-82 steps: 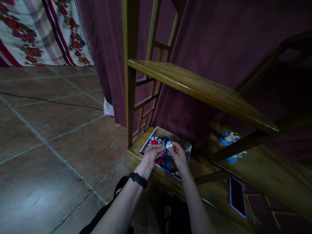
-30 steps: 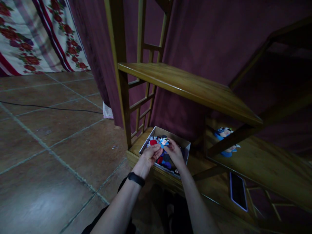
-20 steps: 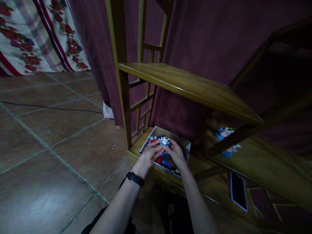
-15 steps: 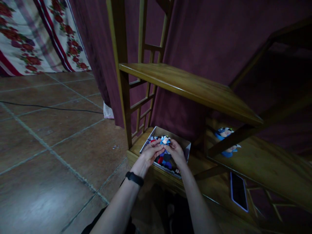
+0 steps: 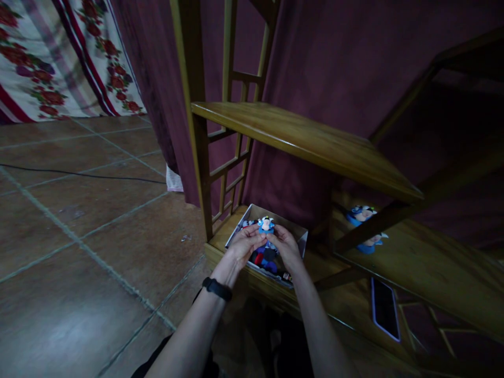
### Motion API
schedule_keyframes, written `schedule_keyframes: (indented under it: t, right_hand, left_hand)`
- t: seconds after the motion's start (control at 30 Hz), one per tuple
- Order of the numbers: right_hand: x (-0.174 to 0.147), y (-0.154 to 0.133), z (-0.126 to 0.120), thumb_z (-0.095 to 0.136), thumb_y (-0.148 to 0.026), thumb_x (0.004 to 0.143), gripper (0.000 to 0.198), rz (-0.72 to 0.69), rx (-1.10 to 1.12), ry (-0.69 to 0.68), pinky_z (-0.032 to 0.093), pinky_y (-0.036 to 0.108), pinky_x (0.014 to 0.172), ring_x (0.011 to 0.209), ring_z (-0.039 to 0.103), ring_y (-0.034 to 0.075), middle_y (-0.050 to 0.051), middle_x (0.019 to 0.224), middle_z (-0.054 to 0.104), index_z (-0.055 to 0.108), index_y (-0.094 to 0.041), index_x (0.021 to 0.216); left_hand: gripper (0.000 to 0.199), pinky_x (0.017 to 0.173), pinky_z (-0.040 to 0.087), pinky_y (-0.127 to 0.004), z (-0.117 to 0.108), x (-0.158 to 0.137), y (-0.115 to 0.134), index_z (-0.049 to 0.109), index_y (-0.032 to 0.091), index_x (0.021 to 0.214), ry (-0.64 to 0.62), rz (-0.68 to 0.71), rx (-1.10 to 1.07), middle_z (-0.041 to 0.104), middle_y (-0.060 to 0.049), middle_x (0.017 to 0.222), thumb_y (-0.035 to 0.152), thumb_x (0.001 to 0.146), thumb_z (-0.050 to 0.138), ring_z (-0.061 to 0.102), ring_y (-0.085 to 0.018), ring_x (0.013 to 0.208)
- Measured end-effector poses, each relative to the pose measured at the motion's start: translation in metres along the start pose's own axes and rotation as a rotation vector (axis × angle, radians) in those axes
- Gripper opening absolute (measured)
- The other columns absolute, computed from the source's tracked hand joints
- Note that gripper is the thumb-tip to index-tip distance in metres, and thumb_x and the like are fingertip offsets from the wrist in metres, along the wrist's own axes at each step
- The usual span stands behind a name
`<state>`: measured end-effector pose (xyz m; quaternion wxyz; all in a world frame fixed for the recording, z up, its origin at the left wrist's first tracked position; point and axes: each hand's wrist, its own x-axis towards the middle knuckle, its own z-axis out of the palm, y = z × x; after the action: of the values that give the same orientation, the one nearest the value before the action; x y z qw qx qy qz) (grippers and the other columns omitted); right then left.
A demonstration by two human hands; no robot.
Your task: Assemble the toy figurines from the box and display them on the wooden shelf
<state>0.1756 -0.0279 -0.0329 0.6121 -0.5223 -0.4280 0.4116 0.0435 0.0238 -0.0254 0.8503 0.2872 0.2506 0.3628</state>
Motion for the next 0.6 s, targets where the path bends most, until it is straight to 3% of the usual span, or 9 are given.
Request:
schedule_keyframes:
  t: [0.17, 0.6]
  right_hand:
    - [-0.0023, -0.0016, 0.0012, 0.068, -0.035, 0.069, 0.033, 0.025, 0.019, 0.035, 0.048, 0.032, 0.084, 0.092, 0.062, 0.019, 0.001, 0.100, 0.069, 0.063, -0.023, 0.099]
    - [-0.0018, -0.0072, -0.0010, 0.069, -0.031, 0.069, 0.028, 0.029, 0.083, -0.007, 0.046, 0.032, 0.086, 0.092, 0.062, 0.020, 0.002, 0.099, 0.070, 0.067, -0.023, 0.096]
  left_hand:
    - [0.036, 0.077, 0.054, -0.026, 0.0050, -0.0043, 0.0042, 0.067, 0.013, 0.098, -0.034, -0.039, 0.028, 0.071, -0.008, 0.092, 0.010, 0.063, 0.076, 0.067, -0.015, 0.079]
    - [0.036, 0.073, 0.054, -0.026, 0.0107, -0.0036, -0.0017, 0.066, 0.013, 0.095, -0.018, 0.071, 0.067, 0.072, -0.006, 0.086, 0.013, 0.061, 0.078, 0.066, -0.013, 0.073]
